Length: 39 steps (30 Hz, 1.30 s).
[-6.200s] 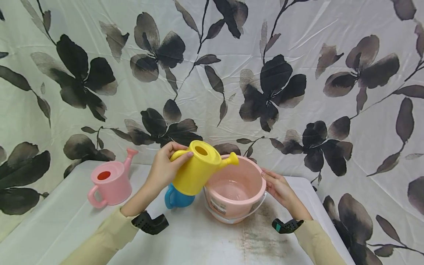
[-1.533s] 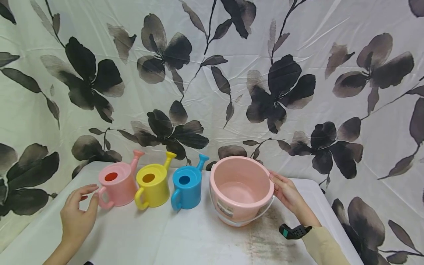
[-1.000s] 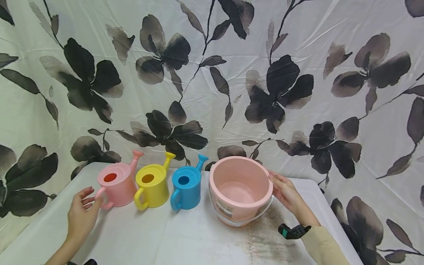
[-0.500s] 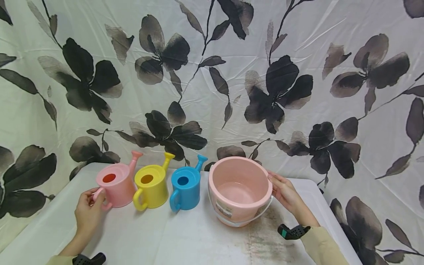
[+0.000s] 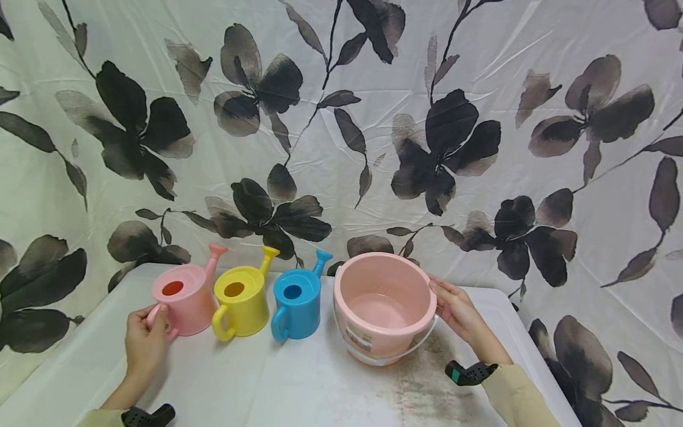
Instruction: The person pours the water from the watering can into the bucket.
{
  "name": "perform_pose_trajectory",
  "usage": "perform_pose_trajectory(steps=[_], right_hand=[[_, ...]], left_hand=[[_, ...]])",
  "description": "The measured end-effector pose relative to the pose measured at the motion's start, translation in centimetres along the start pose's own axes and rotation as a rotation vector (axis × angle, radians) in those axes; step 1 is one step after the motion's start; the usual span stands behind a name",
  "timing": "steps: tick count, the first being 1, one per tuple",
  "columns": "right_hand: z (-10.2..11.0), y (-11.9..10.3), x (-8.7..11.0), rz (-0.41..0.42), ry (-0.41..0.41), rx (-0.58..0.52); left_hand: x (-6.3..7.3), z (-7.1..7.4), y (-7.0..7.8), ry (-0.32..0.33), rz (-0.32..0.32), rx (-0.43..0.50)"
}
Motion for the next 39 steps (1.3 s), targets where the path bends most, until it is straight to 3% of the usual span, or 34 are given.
perform_pose_trajectory(steps=[5, 14, 22, 27, 39], right_hand=[[0.0, 0.1, -0.2, -0.008, 0.024, 0.023], [-0.3, -0.1, -0.2, -0.005, 0.025, 0.028], [-0.1, -0.1, -0.2, -0.012, 0.04, 0.049], [0.1, 0.0, -0.2, -0.011, 0.039, 0.045], [0.2, 0.2, -0.1, -0.013, 0.024, -0.001]], left_hand=[[0.2, 0.1, 0.2, 0.028, -0.014, -0.016], [-0.2, 1.3, 1.2, 0.128, 0.035, -0.005], [-0.3, 2.6, 1.9, 0.152, 0.044, 0.01], [-0.1, 3.2, 3.5, 0.148, 0.027, 0.013], [0.5, 4.7, 9.3, 0.097, -0.044, 0.013]])
Point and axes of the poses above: each hand's wrist, its own x-axis away from the middle knuckle, its own z-axis out of the back of the hand, y = z × x, the point moved 10 cm from there along -x, towards the middle knuckle, and after that the axes turned 2 degrees about -z, right-handed, at the moved point
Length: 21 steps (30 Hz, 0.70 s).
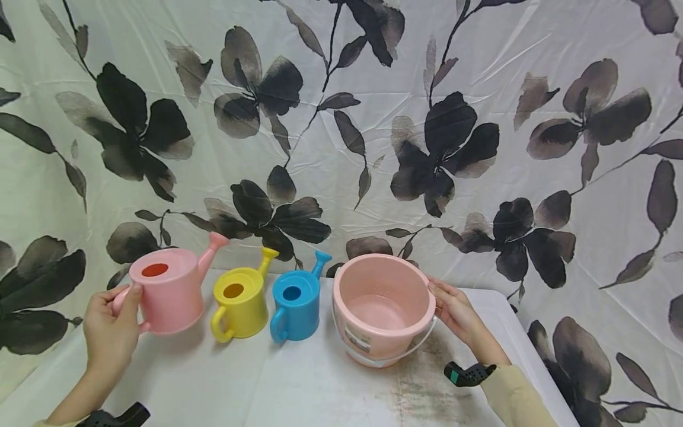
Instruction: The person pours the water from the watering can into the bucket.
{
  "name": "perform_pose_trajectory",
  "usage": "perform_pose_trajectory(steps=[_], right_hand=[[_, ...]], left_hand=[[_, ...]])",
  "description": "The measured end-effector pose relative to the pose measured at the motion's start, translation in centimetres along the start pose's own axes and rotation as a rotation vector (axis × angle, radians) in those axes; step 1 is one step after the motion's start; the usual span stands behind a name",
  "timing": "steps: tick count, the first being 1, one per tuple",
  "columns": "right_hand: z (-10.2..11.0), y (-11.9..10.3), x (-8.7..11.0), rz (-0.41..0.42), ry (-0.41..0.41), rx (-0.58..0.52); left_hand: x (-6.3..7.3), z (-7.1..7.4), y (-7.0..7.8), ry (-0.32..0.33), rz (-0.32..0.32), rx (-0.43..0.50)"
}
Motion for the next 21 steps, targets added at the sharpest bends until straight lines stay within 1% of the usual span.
perform_pose_trajectory(steps=[6, 14, 21], right_hand=[[0.1, -0.1, 0.0, 0.009, 0.008, -0.002], [0.0, 0.0, 0.0, 0.007, 0.011, 0.016], [0.1, 0.0, 0.1, 0.006, 0.022, 0.025]], left_hand=[[0.6, 0.4, 2.4, -0.004, -0.026, 0.027], [1.7, 0.1, 4.4, -0.056, -0.008, 0.083], [2.6, -0.6, 5.9, -0.101, -0.03, 0.09]])
Point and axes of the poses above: each hand's wrist, its own x-axis away from the middle knuckle, its own z-axis out of the back of the hand, y = z × x, the point moved 10 cm from there along -x, towards the middle knuckle, and after that the axes turned 2 degrees about -z, right-handed, at the moved point
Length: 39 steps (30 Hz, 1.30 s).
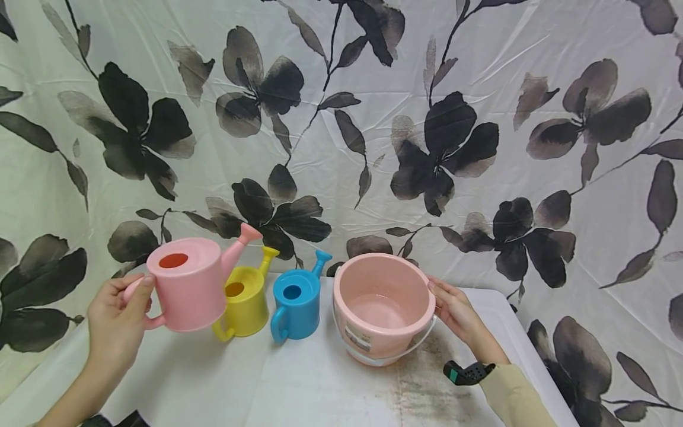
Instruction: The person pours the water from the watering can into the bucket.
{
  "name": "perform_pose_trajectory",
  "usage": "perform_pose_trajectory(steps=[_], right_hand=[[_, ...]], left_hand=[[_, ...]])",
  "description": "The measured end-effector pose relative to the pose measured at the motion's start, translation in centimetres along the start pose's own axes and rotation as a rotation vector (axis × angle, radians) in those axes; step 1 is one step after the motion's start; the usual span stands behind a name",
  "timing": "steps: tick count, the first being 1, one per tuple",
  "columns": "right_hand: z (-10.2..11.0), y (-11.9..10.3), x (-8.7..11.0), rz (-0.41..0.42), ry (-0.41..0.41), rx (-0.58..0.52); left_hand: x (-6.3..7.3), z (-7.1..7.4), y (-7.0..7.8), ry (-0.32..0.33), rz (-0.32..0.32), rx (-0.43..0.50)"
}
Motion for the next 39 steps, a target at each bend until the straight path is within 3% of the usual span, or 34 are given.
perform_pose_trajectory(steps=[12, 22, 32, 39], right_hand=[[0.2, 0.1, 0.0, -0.003, 0.014, 0.008], [0.2, 0.1, 0.1, -0.002, 0.007, 0.0], [0.3, 0.1, 0.1, -0.015, 0.012, 0.015], [0.2, 0.1, 0.0, -0.016, 0.022, 0.004]], left_hand=[[1.4, -2.2, 1.5, -0.061, -0.018, 0.077], [2.7, -5.5, 2.2, -0.184, -0.017, 0.139], [3.4, -8.0, 3.2, -0.25, -0.049, 0.191], [3.9, -9.8, 3.9, -0.317, -0.034, 0.243]])
Point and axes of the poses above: each hand's wrist, its own x-axis away from the middle knuckle, its own z-axis out of the back of the hand, y = z × x, the point moved 10 cm from there along -x, towards the middle knuckle, and after that the axes turned 2 degrees about -z, right-handed, at the moved point
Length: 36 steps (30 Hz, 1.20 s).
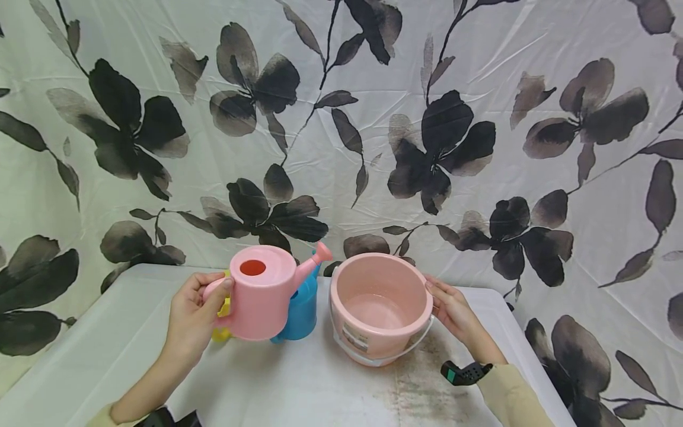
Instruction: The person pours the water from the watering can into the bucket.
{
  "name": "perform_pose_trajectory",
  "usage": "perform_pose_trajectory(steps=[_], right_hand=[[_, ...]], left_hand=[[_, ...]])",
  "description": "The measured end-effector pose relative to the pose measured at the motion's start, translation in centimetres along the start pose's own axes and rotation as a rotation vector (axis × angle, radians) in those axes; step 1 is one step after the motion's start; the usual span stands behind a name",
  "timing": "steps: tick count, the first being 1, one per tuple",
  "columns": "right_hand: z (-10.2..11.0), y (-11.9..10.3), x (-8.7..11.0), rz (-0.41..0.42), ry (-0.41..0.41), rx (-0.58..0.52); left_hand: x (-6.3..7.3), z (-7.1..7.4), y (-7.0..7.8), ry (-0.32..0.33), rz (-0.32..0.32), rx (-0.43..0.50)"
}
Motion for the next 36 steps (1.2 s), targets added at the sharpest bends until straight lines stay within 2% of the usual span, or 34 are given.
perform_pose_trajectory(steps=[7, 13, 25, 30, 36], right_hand=[[0.0, 0.0, 0.0, -0.008, 0.015, 0.045], [0.0, 0.1, -0.1, -0.009, 0.019, 0.056], [0.0, -0.1, 0.0, -0.01, 0.001, 0.051], [-0.1, -0.1, 0.1, 0.0, -0.009, 0.026], [-0.2, -0.1, 0.1, 0.0, -0.024, -0.004]], left_hand=[[-0.2, -2.2, 0.3, -0.083, 0.001, -0.001], [-0.6, -3.8, 0.1, -0.143, 0.024, -0.056], [-1.0, -6.1, 0.3, -0.202, 0.051, -0.09], [-1.2, -6.6, 0.9, -0.219, 0.017, -0.104], [-1.5, -6.6, 1.7, -0.232, -0.036, -0.195]])
Point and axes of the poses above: each hand's wrist, its own x-axis away from the middle knuckle, its own z-axis out of the back of the hand, y = z × x, the point moved 10 cm from there along -x, towards the middle knuckle, and after that the axes turned 2 degrees about -z, right-handed, at the moved point
